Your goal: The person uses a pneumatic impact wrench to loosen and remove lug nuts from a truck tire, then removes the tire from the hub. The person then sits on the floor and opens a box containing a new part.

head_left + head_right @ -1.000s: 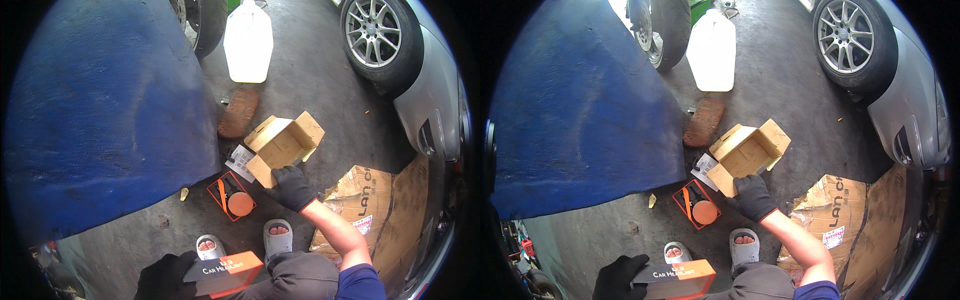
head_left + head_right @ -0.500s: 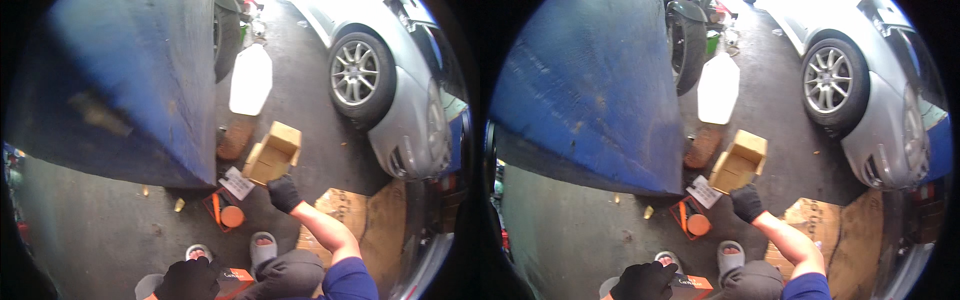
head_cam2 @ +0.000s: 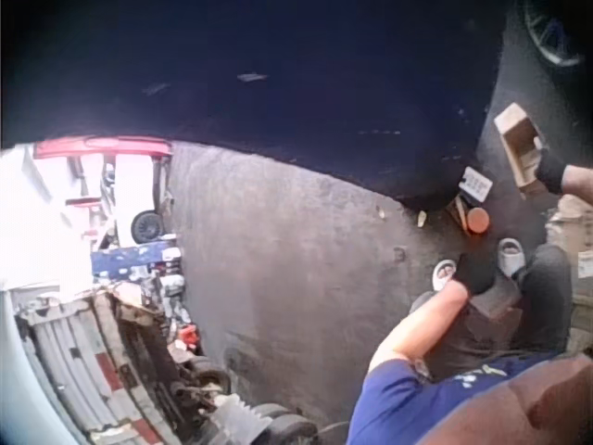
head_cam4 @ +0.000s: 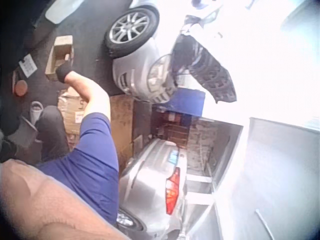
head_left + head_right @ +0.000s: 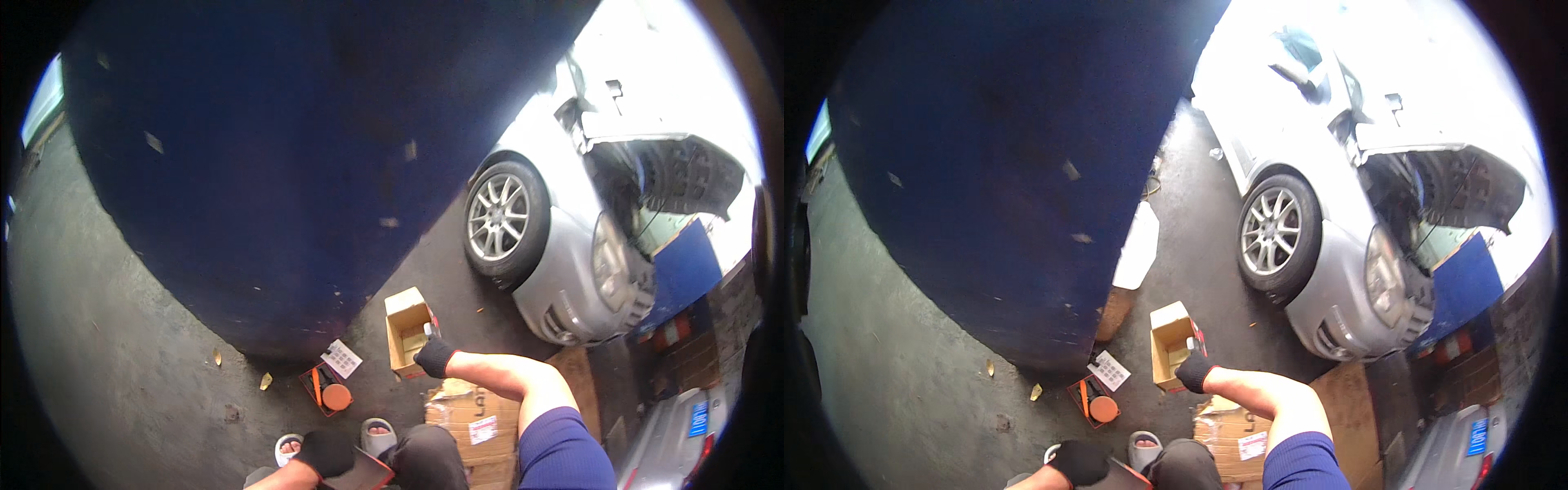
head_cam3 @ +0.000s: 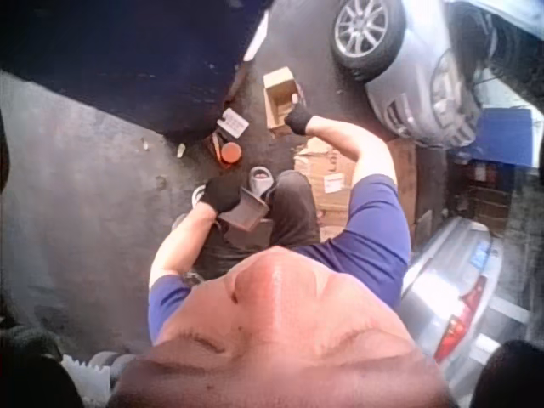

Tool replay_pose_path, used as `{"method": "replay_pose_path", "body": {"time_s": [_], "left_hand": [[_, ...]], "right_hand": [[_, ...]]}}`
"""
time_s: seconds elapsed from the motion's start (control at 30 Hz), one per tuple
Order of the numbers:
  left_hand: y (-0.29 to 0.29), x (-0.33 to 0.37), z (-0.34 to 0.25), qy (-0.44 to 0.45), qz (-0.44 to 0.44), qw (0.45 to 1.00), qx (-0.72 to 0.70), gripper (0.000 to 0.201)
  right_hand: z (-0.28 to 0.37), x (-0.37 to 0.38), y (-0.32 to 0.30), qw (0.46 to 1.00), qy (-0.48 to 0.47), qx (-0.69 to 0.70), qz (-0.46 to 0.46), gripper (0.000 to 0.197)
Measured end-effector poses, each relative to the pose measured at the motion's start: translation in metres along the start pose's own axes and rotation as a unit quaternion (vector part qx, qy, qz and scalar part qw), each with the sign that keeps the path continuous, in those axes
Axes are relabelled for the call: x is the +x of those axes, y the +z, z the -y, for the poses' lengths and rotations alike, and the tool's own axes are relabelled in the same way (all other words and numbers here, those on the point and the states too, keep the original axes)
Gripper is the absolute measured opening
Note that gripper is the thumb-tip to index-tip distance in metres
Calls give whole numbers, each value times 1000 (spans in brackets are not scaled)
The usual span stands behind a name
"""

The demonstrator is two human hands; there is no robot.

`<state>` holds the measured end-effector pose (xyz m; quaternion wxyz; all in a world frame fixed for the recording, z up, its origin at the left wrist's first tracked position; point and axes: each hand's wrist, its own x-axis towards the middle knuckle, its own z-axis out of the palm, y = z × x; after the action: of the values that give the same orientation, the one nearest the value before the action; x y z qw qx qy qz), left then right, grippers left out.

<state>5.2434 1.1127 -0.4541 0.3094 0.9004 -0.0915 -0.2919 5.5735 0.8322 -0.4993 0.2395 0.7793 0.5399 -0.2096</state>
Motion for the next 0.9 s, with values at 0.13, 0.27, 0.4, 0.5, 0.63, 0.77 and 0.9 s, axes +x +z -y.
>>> {"method": "replay_pose_path", "body": {"time_s": [0.13,0.27,0.4,0.5,0.63,0.77,0.9], "left_hand": [[4,-8,2,-14,-204,958,-201,33],[19,-74,-62,-122,-368,858,-336,34],[18,-210,-163,-273,-442,758,-395,34],[20,-319,-216,-318,-637,632,-305,32],[92,-426,-274,-461,-655,428,-418,24],[233,-475,-334,-498,-676,136,-527,29],[382,-526,-376,-568,-656,112,-484,26]], "right_hand": [[19,-60,-81,994,-81,48,64,26],[66,-135,-184,983,-156,53,75,23],[115,-237,-283,985,-161,-28,-63,37],[155,-288,-346,961,-261,-57,-67,26],[234,-316,-393,962,-270,5,-46,24],[341,-304,-409,932,-362,-14,-26,25],[445,-326,-418,893,-446,-40,-43,37]]}}
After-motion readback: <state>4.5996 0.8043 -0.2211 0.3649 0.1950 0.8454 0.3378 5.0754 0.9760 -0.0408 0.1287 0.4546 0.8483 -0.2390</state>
